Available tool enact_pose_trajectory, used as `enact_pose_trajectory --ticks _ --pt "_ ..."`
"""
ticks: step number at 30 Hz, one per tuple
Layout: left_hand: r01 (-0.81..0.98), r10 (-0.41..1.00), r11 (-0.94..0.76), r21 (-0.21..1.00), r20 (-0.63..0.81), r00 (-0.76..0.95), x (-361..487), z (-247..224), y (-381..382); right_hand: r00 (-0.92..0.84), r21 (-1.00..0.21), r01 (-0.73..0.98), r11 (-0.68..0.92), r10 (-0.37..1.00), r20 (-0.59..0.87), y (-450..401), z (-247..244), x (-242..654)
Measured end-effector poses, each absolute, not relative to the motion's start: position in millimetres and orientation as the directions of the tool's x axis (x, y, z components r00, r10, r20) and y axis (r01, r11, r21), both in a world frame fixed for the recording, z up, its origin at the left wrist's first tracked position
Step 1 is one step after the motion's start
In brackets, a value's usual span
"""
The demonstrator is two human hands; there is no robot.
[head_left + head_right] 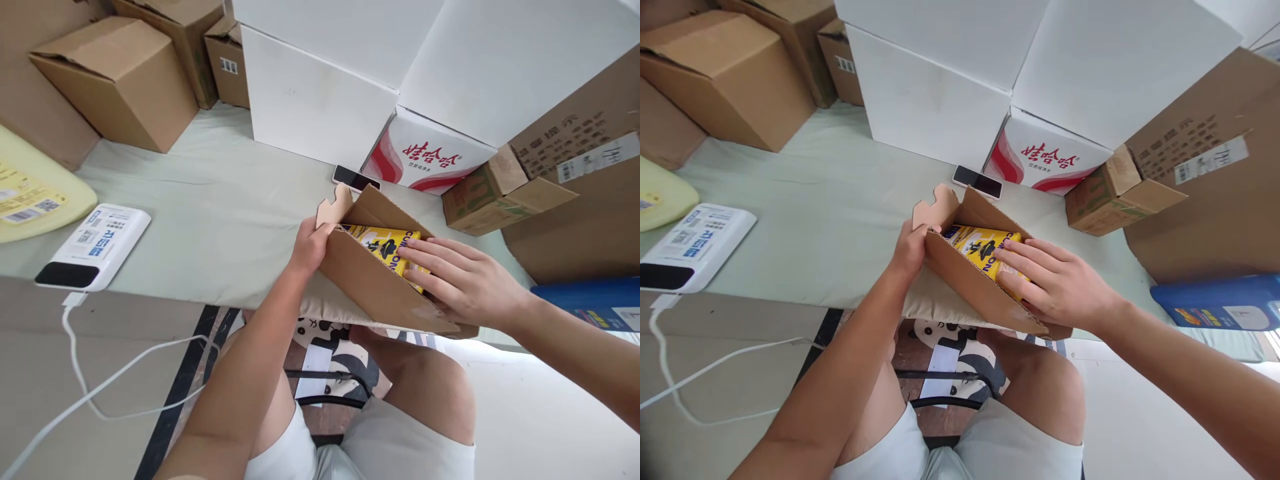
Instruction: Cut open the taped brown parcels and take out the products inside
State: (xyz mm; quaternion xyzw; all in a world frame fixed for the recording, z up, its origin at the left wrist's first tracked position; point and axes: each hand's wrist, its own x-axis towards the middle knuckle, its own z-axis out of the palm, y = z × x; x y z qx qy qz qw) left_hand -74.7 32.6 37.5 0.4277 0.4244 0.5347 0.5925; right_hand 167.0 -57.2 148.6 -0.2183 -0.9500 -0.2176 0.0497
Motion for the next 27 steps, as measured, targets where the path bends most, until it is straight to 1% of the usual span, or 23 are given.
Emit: enact_pose_trajectory --ticks 3,5,8,10,12,16,19,21,24,27 --pt "-0.246 0.992 0.056 0.968 -0.027 0.122 -77 39 31 -0.901 0.315 0.431 0.845 0.387 0.195 -52 155 164" --pt "-0.228 0.987 0.063 0.971 -0.028 0.157 -79 40 30 -0.886 0.289 0.464 0.837 0.435 0.163 -48 156 157" --pt "-0.222 0.983 0.073 0.972 -0.033 0.179 -81 43 28 -0.853 0.293 0.512 0.807 0.518 0.063 -40 156 141" --pt "-0.229 0.982 0.073 0.971 -0.030 0.186 -81 44 28 -0.838 0.302 0.526 0.795 0.544 0.028 -34 157 130" --pt "-0.239 0.981 0.064 0.969 -0.018 0.192 -82 45 27 -0.832 0.289 0.531 0.797 0.554 0.000 -26 160 123" --pt "-0.268 0.980 0.057 0.962 -0.003 0.200 -82 45 27 -0.831 0.254 0.509 0.822 0.546 -0.103 -11 168 117" --pt "-0.274 0.980 0.076 0.959 -0.021 0.197 -83 45 27 -0.823 0.279 0.523 0.805 0.563 -0.080 -5 168 117" --pt "-0.267 0.980 0.098 0.959 -0.046 0.193 -83 45 27 -0.822 0.272 0.525 0.806 0.563 -0.081 -5 165 119" --pt "-0.256 0.982 0.108 0.960 -0.064 0.176 -83 45 28 -0.830 0.193 0.529 0.826 0.551 -0.084 -12 163 122" --pt "-0.244 0.983 0.095 0.965 -0.052 0.176 -82 45 29 -0.812 0.117 0.570 0.813 0.579 -0.075 -22 164 125"
